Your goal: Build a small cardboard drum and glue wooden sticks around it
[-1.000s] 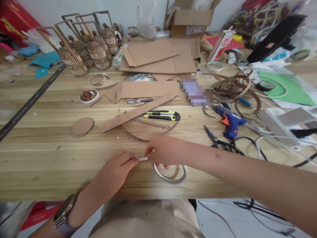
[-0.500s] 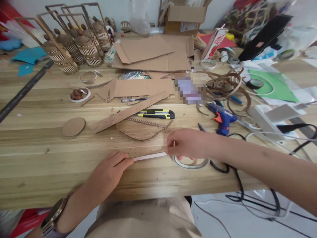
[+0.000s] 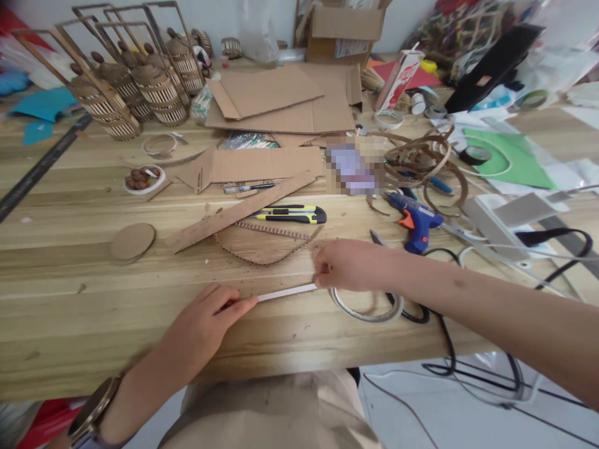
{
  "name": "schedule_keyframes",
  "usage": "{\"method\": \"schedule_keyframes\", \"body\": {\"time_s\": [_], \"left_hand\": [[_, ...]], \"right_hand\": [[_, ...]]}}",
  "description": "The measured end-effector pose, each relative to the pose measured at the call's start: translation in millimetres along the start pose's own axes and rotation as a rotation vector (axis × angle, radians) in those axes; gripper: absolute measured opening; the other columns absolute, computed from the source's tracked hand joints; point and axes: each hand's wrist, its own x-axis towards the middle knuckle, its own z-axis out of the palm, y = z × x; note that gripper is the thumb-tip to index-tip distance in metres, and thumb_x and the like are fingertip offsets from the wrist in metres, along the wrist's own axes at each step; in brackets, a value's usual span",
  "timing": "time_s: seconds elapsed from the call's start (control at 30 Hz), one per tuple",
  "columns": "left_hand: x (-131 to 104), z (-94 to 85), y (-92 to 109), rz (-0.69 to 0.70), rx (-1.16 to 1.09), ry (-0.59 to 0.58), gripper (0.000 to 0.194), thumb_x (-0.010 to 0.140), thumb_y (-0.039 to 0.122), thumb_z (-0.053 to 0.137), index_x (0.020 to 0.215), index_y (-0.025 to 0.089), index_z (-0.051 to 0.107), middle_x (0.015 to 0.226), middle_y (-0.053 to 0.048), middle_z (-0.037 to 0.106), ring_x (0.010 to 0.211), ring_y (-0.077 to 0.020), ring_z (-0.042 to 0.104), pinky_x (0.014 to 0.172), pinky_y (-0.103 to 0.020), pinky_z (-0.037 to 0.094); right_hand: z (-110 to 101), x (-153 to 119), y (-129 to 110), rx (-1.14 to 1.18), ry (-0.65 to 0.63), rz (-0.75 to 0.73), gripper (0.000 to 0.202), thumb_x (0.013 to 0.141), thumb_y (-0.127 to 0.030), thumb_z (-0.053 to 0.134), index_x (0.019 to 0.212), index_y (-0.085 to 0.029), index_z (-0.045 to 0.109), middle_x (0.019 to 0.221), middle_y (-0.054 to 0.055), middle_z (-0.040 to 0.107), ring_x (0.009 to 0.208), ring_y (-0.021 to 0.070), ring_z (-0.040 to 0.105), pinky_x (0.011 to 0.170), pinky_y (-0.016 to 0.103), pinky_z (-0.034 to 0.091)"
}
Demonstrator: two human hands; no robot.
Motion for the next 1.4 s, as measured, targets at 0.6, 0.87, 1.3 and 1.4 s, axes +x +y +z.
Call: {"method": "schedule_keyframes", "body": {"time_s": [0.6, 0.87, 1.3, 1.4], "left_hand": [[0, -1.3, 2, -0.014, 0.015, -0.04, 0.041, 0.096, 0.005, 0.037, 0.128, 0.019, 0.06, 0.094, -0.006, 0.059, 0.088, -0.0207, 0.05, 0.077, -0.032, 0.05], [1, -5.1, 5, 0.08, 0.178, -0.006, 0.04, 0.092, 0.0, 0.04, 0.125, 0.014, 0.057, 0.093, -0.007, 0.06, 0.082, -0.0201, 0.054, 0.073, -0.032, 0.051], [51, 15.3, 63, 0.166, 0.269, -0.015, 0.058, 0.101, 0.044, 0.044, 0.141, 0.002, 0.042, 0.148, -0.021, 0.047, 0.14, -0.0308, 0.041, 0.112, -0.042, 0.036], [55, 31.6, 69, 0.177, 0.214, -0.031, 0.077, 0.097, 0.062, 0.038, 0.144, 0.001, 0.038, 0.153, -0.021, 0.04, 0.144, -0.0313, 0.035, 0.116, -0.043, 0.03]], "right_hand": [[2, -1, -8, -0.134, 0.013, 0.023, 0.018, 0.085, -0.032, 0.056, 0.079, -0.019, 0.067, 0.085, 0.006, 0.071, 0.081, 0.0217, 0.065, 0.064, 0.028, 0.038], [0, -5, -18, -0.196, 0.009, 0.076, 0.017, 0.087, -0.029, 0.055, 0.081, -0.018, 0.068, 0.088, 0.007, 0.071, 0.083, 0.0221, 0.065, 0.064, 0.028, 0.038], [1, -9, -22, -0.235, 0.042, 0.055, 0.02, 0.085, -0.023, 0.052, 0.083, -0.017, 0.071, 0.089, 0.011, 0.073, 0.083, 0.0237, 0.066, 0.059, 0.028, 0.034], [1, -11, -22, -0.238, 0.045, 0.054, 0.023, 0.087, -0.025, 0.049, 0.082, -0.016, 0.07, 0.087, 0.012, 0.073, 0.081, 0.0238, 0.066, 0.057, 0.028, 0.032]]}}
